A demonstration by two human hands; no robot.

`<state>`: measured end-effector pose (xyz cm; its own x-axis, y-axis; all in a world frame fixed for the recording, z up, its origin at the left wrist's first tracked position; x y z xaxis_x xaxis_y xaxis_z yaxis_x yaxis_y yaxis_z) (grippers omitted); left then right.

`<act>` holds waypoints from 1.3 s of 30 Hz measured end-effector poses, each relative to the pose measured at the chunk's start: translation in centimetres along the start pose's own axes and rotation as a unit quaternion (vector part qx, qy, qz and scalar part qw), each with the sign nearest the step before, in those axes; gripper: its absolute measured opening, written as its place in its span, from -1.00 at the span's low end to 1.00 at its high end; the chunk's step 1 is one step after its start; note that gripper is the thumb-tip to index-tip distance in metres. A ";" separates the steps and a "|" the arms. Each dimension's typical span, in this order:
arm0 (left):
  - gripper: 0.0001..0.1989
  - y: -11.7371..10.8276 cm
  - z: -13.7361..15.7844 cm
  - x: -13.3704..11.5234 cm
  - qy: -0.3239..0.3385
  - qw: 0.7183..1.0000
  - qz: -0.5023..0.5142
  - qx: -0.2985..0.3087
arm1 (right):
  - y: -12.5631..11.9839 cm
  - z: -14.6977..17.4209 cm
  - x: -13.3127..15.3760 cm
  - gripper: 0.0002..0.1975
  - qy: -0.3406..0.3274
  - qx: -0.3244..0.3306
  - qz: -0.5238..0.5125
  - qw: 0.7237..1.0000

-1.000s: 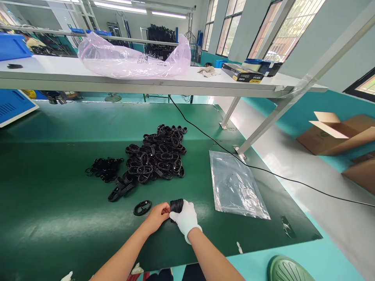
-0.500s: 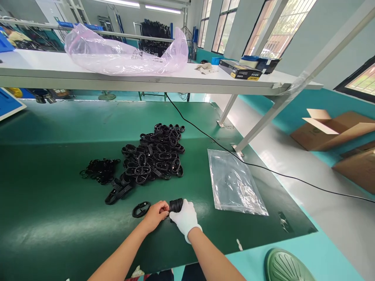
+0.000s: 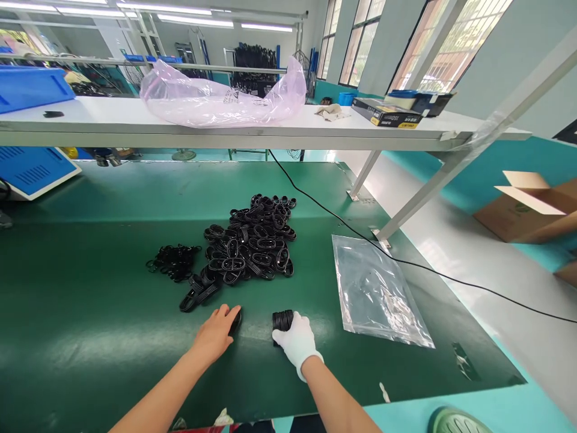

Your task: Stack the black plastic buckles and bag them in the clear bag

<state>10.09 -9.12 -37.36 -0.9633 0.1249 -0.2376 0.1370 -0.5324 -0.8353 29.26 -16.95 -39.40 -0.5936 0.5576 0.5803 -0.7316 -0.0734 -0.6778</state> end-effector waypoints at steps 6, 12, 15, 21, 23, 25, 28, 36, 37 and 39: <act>-0.30 2.8 1.1 -3.5 -0.042 0.998 0.051 0.022 | -0.1 0.1 0.0 -0.64 -0.011 -0.011 0.002 1.000; -0.18 3.7 1.2 -3.6 0.013 0.998 0.060 0.025 | -0.2 0.2 0.0 -0.56 -0.017 -0.016 0.001 1.000; -0.19 3.9 1.3 -3.8 0.023 0.987 0.150 0.048 | -0.2 0.2 -0.1 -0.57 -0.020 -0.013 -0.011 1.000; -0.21 4.8 1.2 -4.5 0.031 0.975 0.211 0.060 | 0.1 -0.1 -0.5 -0.52 -0.035 -0.019 -0.003 0.999; -0.21 4.9 1.1 -4.6 0.031 0.974 0.217 0.061 | 0.2 -0.2 -0.7 -0.51 -0.034 -0.017 -0.003 0.999; -0.22 4.8 1.0 -4.6 0.030 0.974 0.218 0.060 | 0.1 -0.3 -0.8 -0.50 -0.032 -0.014 -0.004 0.999; -0.23 4.7 0.9 -4.6 0.038 0.977 0.203 0.061 | -0.1 -0.4 -0.8 -0.49 -0.034 -0.003 -0.004 0.999; -0.18 5.1 0.8 -5.0 0.040 0.986 0.152 0.060 | 1.1 0.3 -0.3 -0.09 -0.020 -0.044 0.035 0.998; -0.16 4.8 0.9 -5.0 0.050 0.985 0.151 0.064 | 1.3 0.4 -0.3 -0.09 -0.020 -0.049 0.040 0.998; -0.22 3.6 0.8 -4.2 0.065 0.984 0.159 0.045 | 1.5 0.5 -0.3 -0.14 -0.021 -0.048 0.043 0.998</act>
Point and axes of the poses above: each hand's wrist, its own z-axis away from the middle knuckle, its own y-axis out of the palm, x = y × z, the point moved 2 cm from there along -z, towards the middle knuckle, and after that the axes turned 12 degrees about -y, right-handed, at the moved point
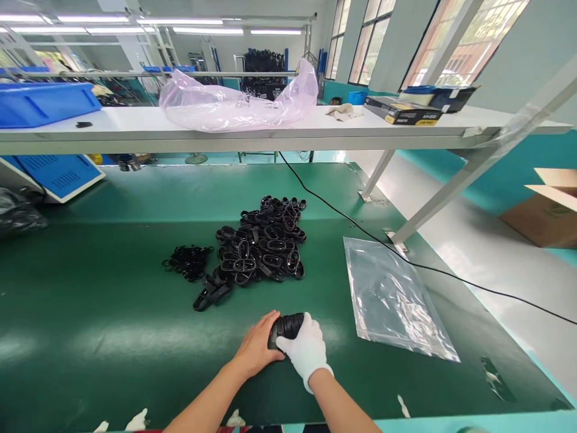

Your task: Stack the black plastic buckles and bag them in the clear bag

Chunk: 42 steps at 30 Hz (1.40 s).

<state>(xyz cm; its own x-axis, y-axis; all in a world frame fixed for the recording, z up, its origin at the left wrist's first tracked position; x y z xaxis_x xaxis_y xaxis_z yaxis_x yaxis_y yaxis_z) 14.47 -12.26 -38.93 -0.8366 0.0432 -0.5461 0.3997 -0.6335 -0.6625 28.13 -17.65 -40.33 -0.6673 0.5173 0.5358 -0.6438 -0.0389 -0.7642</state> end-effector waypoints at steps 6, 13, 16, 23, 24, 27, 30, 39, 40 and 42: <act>-0.66 -8.9 -0.9 5.9 -0.254 0.919 -0.159 -0.255 | -0.5 -0.1 0.2 -0.30 -0.004 0.028 -0.001 1.000; -0.77 -8.8 -0.4 7.1 -0.114 0.947 -0.227 -0.196 | -0.6 0.0 0.2 -0.32 -0.012 0.026 0.000 1.000; -0.65 -6.1 0.6 6.1 0.035 0.963 -0.243 -0.113 | -0.6 0.1 0.2 -0.33 -0.012 0.026 -0.006 1.000; -0.57 -4.2 1.4 4.1 -0.085 0.986 -0.091 -0.108 | -0.6 0.1 0.2 -0.29 -0.006 0.022 -0.013 1.000; -0.50 -3.8 1.2 3.3 -0.100 0.984 -0.105 -0.102 | -0.6 0.0 0.3 -0.29 -0.005 0.020 -0.012 1.000; -0.31 -2.5 0.6 1.3 -0.127 0.972 -0.174 -0.092 | -0.6 0.0 0.4 -0.27 -0.002 0.015 -0.008 1.000; -0.35 -1.9 0.4 0.9 -0.147 0.970 -0.171 -0.089 | -0.7 -0.1 0.5 -0.26 0.002 0.015 -0.010 1.000; -0.25 0.0 0.8 1.4 -0.026 0.996 0.087 0.013 | -0.8 -0.3 0.3 -0.34 -0.006 0.017 -0.005 1.000; -0.25 0.2 0.7 1.4 -0.022 0.996 0.091 0.014 | -0.8 -0.3 0.3 -0.34 -0.008 0.018 -0.002 1.000; -0.25 0.4 0.5 1.4 -0.015 0.995 0.095 0.018 | -0.8 -0.4 0.3 -0.35 -0.009 0.020 0.003 1.000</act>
<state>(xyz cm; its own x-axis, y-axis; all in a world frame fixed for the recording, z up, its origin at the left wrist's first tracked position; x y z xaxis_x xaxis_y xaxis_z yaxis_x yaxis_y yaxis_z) 13.24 -12.82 -39.72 -0.7586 -0.1019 -0.6436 0.5380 -0.6550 -0.5305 28.58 -17.16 -39.72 -0.6779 0.5016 0.5374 -0.6533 -0.0760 -0.7532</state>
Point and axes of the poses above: each hand's wrist, its own z-axis away from the middle knuckle, its own y-axis out of the palm, x = y × z, the point moved 2 cm from there along -z, towards the middle knuckle, and after that the axes turned 12 degrees about -y, right-handed, at the moved point
